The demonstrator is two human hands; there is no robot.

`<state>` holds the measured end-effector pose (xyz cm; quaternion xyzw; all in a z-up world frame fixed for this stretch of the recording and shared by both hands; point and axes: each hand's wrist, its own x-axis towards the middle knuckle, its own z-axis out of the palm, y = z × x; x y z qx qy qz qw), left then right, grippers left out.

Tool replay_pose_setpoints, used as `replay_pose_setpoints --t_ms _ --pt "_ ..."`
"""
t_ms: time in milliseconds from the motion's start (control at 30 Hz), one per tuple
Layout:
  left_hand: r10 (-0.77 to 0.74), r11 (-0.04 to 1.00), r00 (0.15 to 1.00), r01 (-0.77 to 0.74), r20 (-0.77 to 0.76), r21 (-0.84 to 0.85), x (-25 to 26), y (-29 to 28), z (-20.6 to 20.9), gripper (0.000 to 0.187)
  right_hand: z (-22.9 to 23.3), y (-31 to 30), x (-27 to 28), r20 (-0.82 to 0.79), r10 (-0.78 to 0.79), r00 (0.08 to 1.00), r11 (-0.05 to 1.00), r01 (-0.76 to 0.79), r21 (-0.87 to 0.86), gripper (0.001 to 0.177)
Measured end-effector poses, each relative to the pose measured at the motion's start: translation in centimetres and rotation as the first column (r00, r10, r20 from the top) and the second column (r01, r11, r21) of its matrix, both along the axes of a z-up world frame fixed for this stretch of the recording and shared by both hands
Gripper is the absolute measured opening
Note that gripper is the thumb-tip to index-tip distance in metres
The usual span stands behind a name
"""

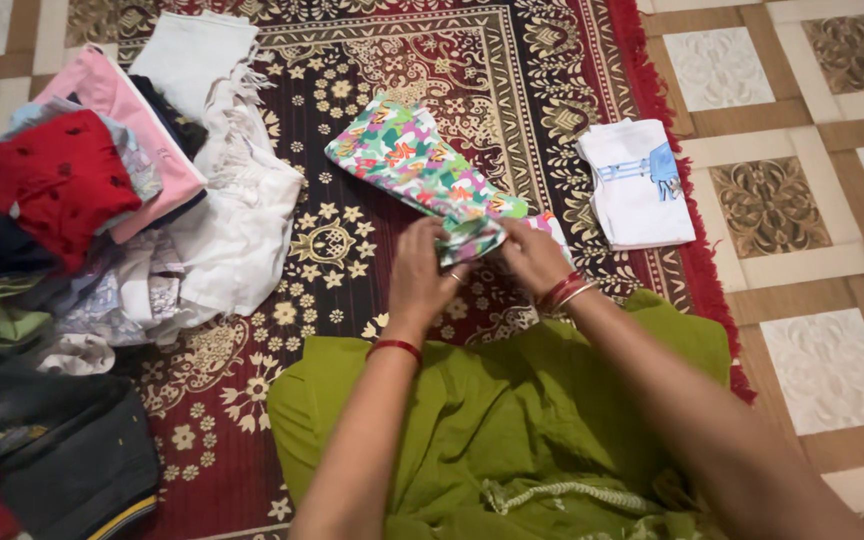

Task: The person sits on a rug and folds several items of clothing one by one. They fold a white t-shirt, a colorful patterned shirt, and a red patterned shirt, placing each folded item into a growing stack.

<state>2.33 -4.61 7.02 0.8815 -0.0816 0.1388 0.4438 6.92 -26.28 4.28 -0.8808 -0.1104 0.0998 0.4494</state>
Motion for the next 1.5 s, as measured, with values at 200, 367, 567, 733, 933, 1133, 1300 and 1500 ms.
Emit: replay_pose_setpoints --t_ms 200,367,567,733,933,1133,1300,1500 --pt "0.087 0.995 0.994 -0.090 0.059 0.049 2.5 0.5 -0.9 0.040 6.0 -1.0 1.4 0.020 -0.065 0.998 0.973 0.059 0.225 0.039" --pt "0.106 0.991 0.994 -0.108 0.027 0.083 3.9 -0.2 -2.9 0.061 8.9 -1.5 2.6 -0.001 -0.088 0.996 0.869 0.077 0.488 0.041" --pt "0.116 0.961 0.993 -0.105 -0.026 0.257 4.5 -0.4 -4.6 0.036 8.7 -3.5 4.8 -0.056 -0.205 0.977 0.734 0.192 0.652 0.035" --pt "0.091 0.984 0.943 -0.037 -0.319 0.173 4.4 2.2 -3.3 0.034 6.9 -7.7 7.7 -0.091 -0.342 0.935 0.629 0.299 0.718 0.031" --pt "-0.203 0.977 0.815 0.203 -0.543 -0.060 7.0 6.6 1.9 0.041 5.0 -12.8 12.2 0.219 -0.410 0.886 0.822 0.254 0.510 0.031" --pt "0.029 0.953 0.968 0.048 -0.248 0.299 10.7 6.9 4.6 0.031 2.9 -9.8 17.6 0.293 -0.586 0.755 0.810 0.559 0.178 0.029" --pt "0.188 0.933 0.982 -0.188 0.029 0.307 10.3 7.1 -1.1 0.038 0.8 -6.0 14.8 0.678 -0.168 0.715 0.965 0.260 -0.035 0.067" --pt "0.447 0.894 0.855 -0.423 -0.262 0.146 4.5 9.8 -10.6 0.046 -3.2 0.4 7.4 0.152 -0.058 0.987 0.945 0.103 -0.310 0.027"
